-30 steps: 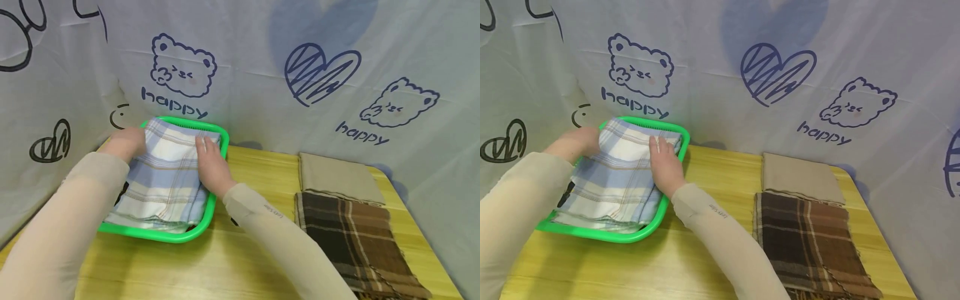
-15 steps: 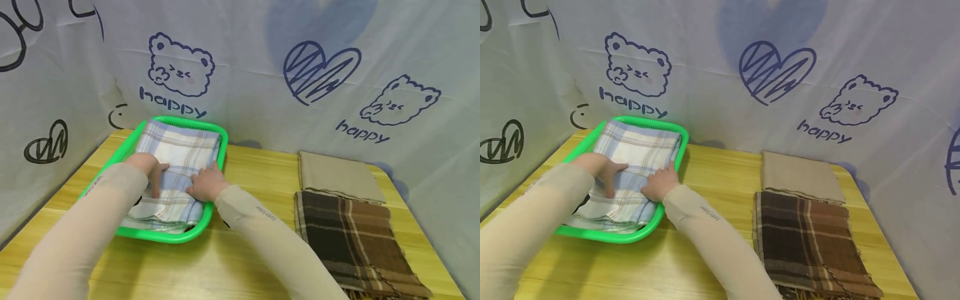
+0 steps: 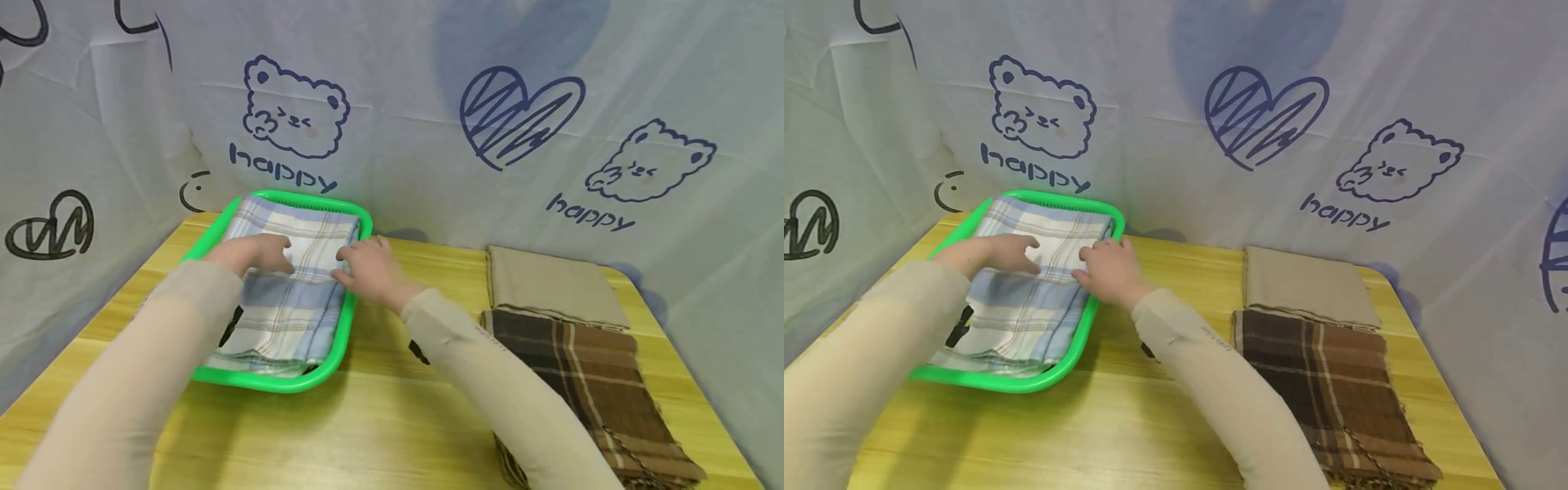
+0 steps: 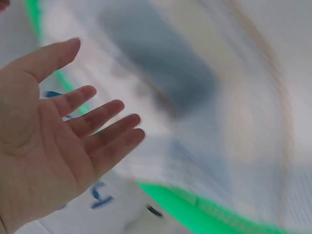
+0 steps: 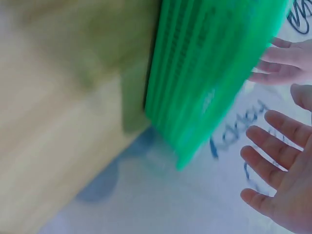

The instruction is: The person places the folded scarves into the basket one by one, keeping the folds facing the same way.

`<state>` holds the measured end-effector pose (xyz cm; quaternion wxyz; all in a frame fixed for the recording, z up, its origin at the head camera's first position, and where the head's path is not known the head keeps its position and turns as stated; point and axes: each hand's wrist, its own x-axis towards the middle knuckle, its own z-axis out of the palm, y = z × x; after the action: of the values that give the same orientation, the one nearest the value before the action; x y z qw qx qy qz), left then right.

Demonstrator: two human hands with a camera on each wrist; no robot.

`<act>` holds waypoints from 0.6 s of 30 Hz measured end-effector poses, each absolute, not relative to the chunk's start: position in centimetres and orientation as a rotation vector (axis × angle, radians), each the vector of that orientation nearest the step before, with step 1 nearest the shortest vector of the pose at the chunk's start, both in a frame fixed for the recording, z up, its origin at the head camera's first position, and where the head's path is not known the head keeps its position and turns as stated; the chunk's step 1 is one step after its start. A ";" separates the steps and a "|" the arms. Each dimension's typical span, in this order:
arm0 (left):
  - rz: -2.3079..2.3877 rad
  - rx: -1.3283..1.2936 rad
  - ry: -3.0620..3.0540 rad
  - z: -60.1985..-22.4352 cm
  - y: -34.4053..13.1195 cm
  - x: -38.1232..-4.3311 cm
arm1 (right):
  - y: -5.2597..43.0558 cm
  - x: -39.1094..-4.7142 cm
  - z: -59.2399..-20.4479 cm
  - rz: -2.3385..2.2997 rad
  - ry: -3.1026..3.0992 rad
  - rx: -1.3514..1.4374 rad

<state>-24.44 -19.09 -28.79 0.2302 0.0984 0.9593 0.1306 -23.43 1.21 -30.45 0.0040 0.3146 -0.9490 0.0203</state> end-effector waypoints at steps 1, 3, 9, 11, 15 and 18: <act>0.408 0.288 2.671 -28.4 -18.5 -24.6 | 2.1 -23.6 -30.0 0.087 -2.962 0.960; 0.514 0.312 2.709 -27.8 -17.2 -25.0 | 4.1 -23.9 -29.3 0.140 -2.952 0.903; 0.760 0.315 2.759 -26.6 -13.4 -26.1 | 9.9 -25.1 -28.3 0.306 -2.979 0.767; 0.804 0.317 2.766 -26.5 -11.9 -26.3 | 11.8 -25.4 -28.0 0.304 -3.008 0.715; 0.847 0.314 2.758 -26.4 -8.3 -26.3 | 15.6 -25.5 -27.3 0.224 -3.090 0.567; 0.845 0.330 2.769 -26.2 -5.5 -26.2 | 18.6 -25.7 -27.1 0.179 -3.126 0.481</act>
<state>-26.17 -5.46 -26.17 0.1137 0.1127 0.9441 0.2880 -25.72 18.65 -27.06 -0.0129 0.1519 -0.9867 0.0564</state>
